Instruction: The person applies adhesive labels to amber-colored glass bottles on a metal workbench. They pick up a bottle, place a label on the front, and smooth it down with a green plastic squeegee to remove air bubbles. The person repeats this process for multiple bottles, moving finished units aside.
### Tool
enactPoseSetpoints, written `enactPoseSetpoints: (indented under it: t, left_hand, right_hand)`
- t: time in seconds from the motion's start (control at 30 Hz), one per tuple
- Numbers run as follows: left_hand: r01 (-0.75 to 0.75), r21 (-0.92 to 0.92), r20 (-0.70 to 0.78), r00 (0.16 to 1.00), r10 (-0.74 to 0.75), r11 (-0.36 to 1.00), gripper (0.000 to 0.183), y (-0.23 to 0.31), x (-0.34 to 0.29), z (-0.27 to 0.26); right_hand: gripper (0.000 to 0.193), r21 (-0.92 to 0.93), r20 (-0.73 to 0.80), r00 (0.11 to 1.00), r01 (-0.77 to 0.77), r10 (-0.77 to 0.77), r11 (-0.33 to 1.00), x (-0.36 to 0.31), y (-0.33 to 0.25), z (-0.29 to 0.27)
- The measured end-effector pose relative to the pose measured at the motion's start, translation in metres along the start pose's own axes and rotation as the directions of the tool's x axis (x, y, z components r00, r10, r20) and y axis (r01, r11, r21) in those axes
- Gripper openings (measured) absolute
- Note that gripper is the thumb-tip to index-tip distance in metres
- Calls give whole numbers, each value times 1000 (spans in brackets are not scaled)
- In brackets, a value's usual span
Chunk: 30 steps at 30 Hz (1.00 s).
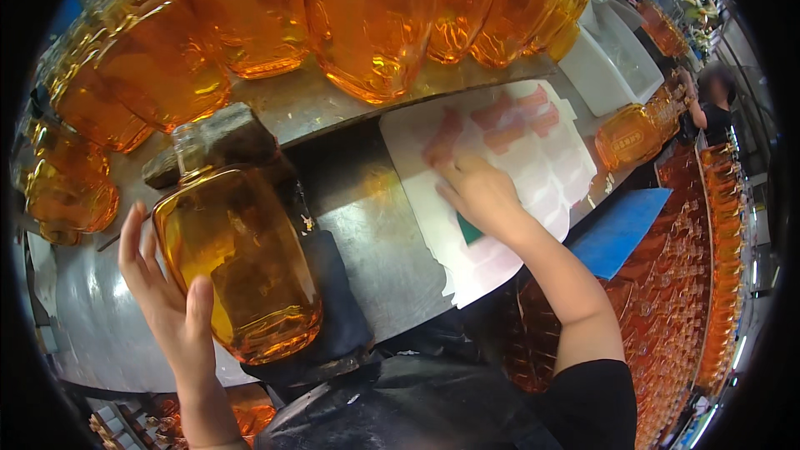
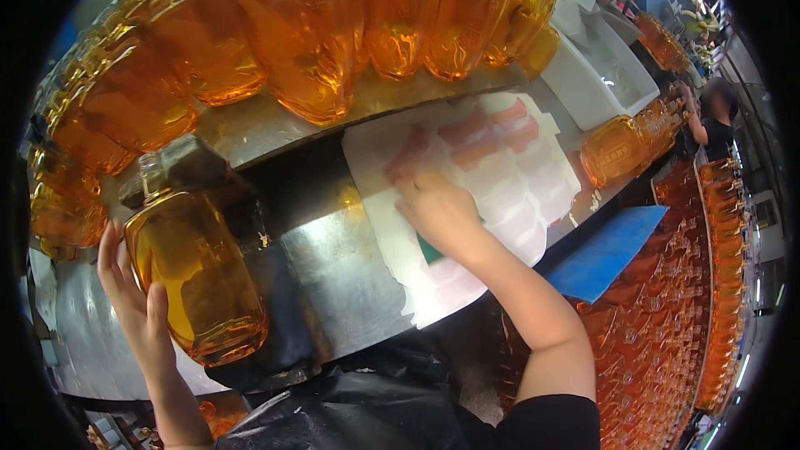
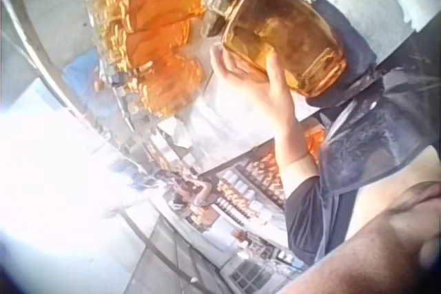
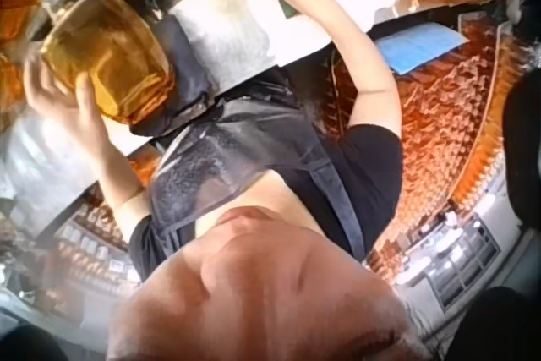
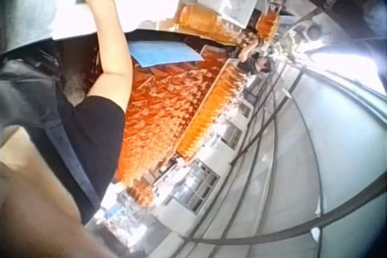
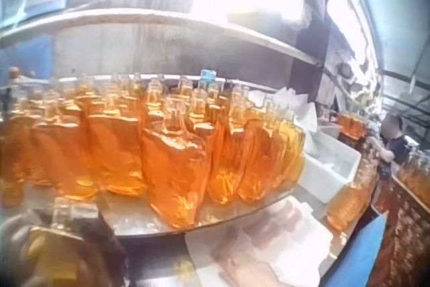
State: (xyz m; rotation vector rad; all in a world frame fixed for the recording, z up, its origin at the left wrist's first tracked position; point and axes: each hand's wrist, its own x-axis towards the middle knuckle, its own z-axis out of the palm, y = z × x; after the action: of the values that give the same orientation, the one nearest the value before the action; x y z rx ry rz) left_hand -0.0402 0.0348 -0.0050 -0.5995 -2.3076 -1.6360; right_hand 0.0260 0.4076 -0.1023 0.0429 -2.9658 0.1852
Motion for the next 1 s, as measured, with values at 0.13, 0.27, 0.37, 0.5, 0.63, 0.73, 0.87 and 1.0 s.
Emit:
enactPoseSetpoints:
  t: [0.13,0.27,0.37,0.5,0.63,0.73,0.87,1.0]
  left_hand:
    - [473,-353,219,880,-420,807,84,-2,-19,-4]
    - [577,-438,258,815,-519,689,80,-2,-21,7]
    - [478,-384,198,878,-436,790,72,-4,-19,4]
    - [-184,73,16,983,183,980,63,-7,7,8]
    - [-526,582,463,841,278,621,56,16,13,-4]
    - [-543,323,662,715,225,775,50,18,-35,-19]
    - [-421,186,457,837,302,888,74,5,-63,-20]
    - [-150,170,226,968,109,974,121,-3,-52,-2]
  right_hand:
    - [40,13,125,992,1,-2,1000,-87,-25,-42]
    - [64,-13,226,970,95,-90,995,-147,-39,-63]
    - [70,-6,70,985,156,-155,988,-137,-37,-63]
    - [59,-134,7,977,211,-212,968,-133,-29,-47]
    - [29,-15,-108,972,208,-209,978,-149,-47,-56]
    - [10,473,55,970,-233,235,850,-141,-59,-85]
    - [13,710,107,935,-310,338,632,-55,-85,-137]
    - [17,243,-284,902,396,-325,885,39,-154,-175]
